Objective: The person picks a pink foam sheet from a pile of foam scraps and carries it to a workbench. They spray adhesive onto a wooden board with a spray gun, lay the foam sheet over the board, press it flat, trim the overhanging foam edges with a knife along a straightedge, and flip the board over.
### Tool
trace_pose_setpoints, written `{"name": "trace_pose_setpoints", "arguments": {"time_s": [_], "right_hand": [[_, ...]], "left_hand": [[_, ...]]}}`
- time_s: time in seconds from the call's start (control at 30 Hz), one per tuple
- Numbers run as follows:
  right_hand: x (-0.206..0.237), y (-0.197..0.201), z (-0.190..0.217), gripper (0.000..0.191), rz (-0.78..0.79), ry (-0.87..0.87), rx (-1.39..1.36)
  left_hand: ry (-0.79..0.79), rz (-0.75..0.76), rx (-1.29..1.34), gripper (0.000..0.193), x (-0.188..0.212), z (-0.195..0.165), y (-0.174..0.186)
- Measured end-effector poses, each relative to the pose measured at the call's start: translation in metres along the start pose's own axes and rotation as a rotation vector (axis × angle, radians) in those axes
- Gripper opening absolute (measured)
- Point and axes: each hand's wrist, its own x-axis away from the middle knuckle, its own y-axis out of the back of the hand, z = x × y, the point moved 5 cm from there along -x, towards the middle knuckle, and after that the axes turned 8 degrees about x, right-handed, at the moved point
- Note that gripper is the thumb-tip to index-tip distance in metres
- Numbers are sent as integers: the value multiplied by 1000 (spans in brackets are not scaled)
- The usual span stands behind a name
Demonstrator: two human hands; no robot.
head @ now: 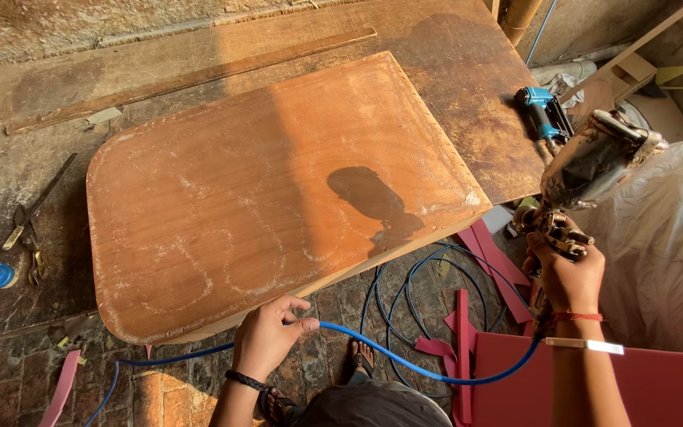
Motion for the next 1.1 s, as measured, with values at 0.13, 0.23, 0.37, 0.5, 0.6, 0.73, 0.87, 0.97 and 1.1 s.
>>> {"name": "trace_pose_setpoints", "arguments": {"time_s": [0.13,0.23,0.37,0.5,0.6,0.73,0.87,0.97,1.1], "right_hand": [[-15,-20,14,38,18,100,-50],[-41,-44,29,38,25,166,-149],[-74,-80,53,36,50,231,-200],[-68,-136,65,21,209,210,-231],[-38,-193,76,19,503,144,-264],[23,-269,105,31,582,211,-317],[80,-326,142,27,674,281,-328],[128,-348,146,23,762,250,-268],[203,-370,118,20,915,83,-52]], "left_hand": [[-2,-61,22,39,0,7,9],[36,-123,103,37,5,15,24],[22,-216,161,35,13,26,42],[35,-354,224,36,27,59,62],[19,-420,276,38,39,90,91],[153,-502,207,33,66,136,129],[154,-614,256,36,101,184,173],[99,-638,308,41,123,221,194],[98,-557,380,44,140,265,205]]}}
